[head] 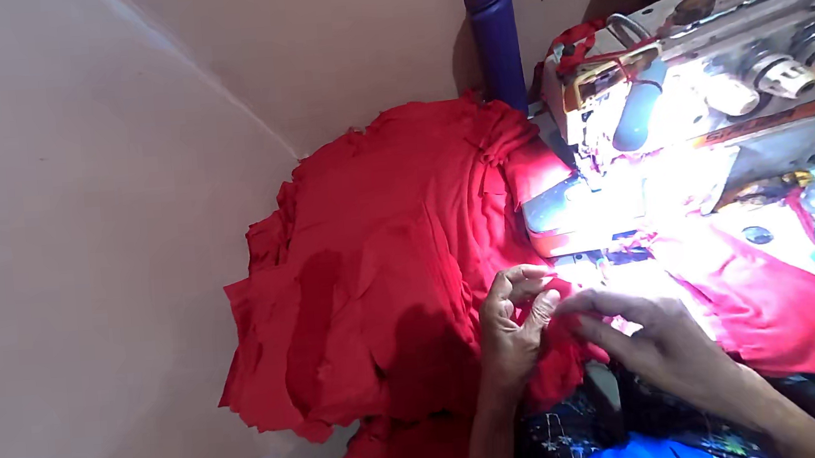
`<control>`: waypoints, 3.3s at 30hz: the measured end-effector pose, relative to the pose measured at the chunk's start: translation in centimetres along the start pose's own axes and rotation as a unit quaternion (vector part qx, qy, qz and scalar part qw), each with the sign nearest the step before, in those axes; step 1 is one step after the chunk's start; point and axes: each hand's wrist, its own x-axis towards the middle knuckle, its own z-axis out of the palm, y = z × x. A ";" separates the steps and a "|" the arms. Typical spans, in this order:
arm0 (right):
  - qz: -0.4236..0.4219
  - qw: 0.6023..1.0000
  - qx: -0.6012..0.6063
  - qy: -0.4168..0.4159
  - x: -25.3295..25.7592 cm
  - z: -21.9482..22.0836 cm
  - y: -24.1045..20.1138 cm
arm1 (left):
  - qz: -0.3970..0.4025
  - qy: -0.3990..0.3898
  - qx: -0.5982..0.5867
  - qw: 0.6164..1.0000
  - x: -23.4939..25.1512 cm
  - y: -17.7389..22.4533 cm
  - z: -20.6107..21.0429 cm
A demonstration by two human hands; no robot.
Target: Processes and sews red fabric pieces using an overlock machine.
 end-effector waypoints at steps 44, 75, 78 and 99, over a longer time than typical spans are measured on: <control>0.282 0.946 0.023 0.160 -0.1 -1.2 5.9 | 0.121 0.028 0.366 0.922 11.3 -3.3 5.3; 0.275 0.933 -0.082 0.219 2.7 -3.0 5.2 | 0.049 -0.083 0.482 0.871 18.7 -7.9 3.9; 0.277 0.942 -0.041 0.185 1.4 -2.7 4.0 | -0.055 -0.135 0.342 0.928 21.1 -5.8 3.1; -0.208 0.946 -0.198 -0.151 0.3 10.8 -2.9 | 0.061 0.120 0.452 0.882 3.7 2.0 -16.8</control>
